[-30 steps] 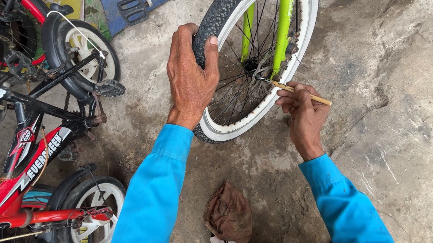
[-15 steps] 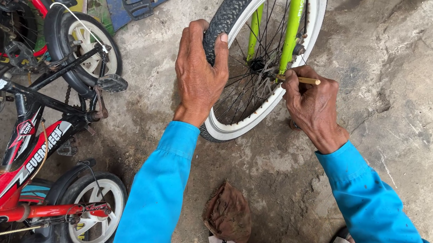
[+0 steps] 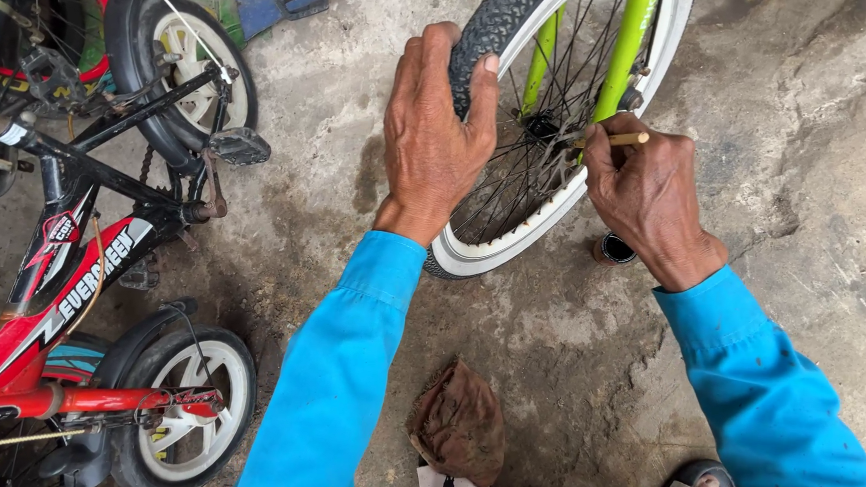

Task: The person holds the front wheel of a green bicycle steady with one hand and uses a small brush to apply dark paint to the white rim, dipping the brush into a small can on the ground between strokes. They rotate the wheel to reach new sections of the rim and continue painting around it.

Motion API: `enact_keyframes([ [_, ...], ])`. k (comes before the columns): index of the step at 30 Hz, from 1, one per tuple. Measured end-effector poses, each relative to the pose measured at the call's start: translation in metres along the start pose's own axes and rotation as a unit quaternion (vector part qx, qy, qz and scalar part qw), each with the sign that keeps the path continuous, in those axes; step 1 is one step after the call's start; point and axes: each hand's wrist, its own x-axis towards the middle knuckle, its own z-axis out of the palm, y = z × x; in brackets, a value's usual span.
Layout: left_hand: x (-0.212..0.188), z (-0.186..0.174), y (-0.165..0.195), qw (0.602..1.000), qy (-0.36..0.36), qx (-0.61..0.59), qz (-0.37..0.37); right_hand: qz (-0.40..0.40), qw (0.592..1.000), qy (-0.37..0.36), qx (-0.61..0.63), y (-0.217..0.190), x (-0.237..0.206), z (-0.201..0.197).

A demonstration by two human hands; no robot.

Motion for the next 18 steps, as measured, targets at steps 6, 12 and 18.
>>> enact_keyframes([
  [6,-0.001,0.002,-0.002,1.0,0.003,-0.007,-0.018,-0.009,0.999,-0.015,0.032,0.001,0.0,-0.004],
  [12,-0.001,0.003,-0.002,1.0,0.017,0.004,-0.005,-0.042,0.999,-0.014,-0.013,-0.004,-0.008,0.002],
  [18,-0.003,0.001,-0.002,0.999,0.031,0.021,-0.011,-0.019,0.999,-0.042,-0.024,-0.013,-0.002,-0.003],
])
